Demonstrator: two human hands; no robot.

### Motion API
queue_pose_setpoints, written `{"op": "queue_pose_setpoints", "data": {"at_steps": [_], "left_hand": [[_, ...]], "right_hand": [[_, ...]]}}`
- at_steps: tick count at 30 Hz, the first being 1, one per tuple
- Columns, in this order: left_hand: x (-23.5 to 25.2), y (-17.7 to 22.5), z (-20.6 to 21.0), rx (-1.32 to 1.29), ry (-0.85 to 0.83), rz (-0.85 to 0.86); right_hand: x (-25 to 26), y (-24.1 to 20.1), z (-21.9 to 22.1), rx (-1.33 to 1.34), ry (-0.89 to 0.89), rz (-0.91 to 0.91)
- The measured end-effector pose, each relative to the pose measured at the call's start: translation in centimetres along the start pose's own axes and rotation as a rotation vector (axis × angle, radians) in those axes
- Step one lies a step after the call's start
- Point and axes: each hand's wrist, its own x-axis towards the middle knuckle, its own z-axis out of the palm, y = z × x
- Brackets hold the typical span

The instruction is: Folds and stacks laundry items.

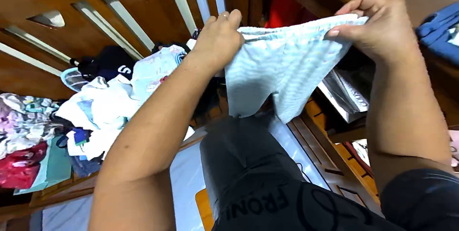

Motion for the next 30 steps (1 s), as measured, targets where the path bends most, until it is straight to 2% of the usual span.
{"op": "queue_pose_setpoints", "data": {"at_steps": [3,5,7,9,11,15,16,18,21,23,24,27,30], "left_hand": [[0.7,0.7,0.8,-0.092,0.199,-0.055],[-0.7,0.9,1.7,-0.254,0.338,-0.026],[-3.4,1.1,3.7,-0.42,0.406,0.025],[-7.3,1.6,7.5,-0.624,0.417,0.009],[-11.9,2.7,13.6,-0.911,0.344,-0.208],[-19.1,7.8,28.2,-1.544,-0.032,-1.069],[-20.1,9.5,30.5,-1.664,-0.114,-1.179],[-20.8,12.6,32.0,-1.85,-0.22,-1.299],[-19.7,13.6,32.1,-1.818,-0.346,-1.352],[-18.9,13.6,31.7,-1.7,-0.445,-1.409],[-19.0,13.6,31.8,-1.67,-0.443,-1.443],[-19.4,13.0,30.7,-1.757,-0.299,-1.556],[-19.3,12.0,29.2,-1.906,-0.068,-1.569]], "right_hand": [[-2.5,-3.4,-1.5,-0.069,0.087,-0.211],[-5.2,-6.1,-0.6,-0.04,0.03,-0.373],[-8.3,-8.0,2.9,0.024,-0.091,-0.485],[-11.4,-8.5,8.4,0.124,-0.293,-0.498],[-14.1,-7.5,15.2,0.214,-0.572,-0.451],[-20.2,-2.8,28.4,0.335,-1.064,-0.137],[-21.5,-1.6,30.5,0.34,-1.189,-0.065],[-22.8,0.1,32.4,0.341,-1.355,0.037],[-22.1,0.7,31.6,0.399,-1.296,0.096],[-21.6,1.1,29.8,0.391,-1.075,0.173],[-21.4,1.6,28.6,0.333,-0.958,0.225],[-22.4,5.7,24.5,0.167,-0.757,0.275],[-25.1,9.7,20.4,0.036,-0.756,0.292]]}}
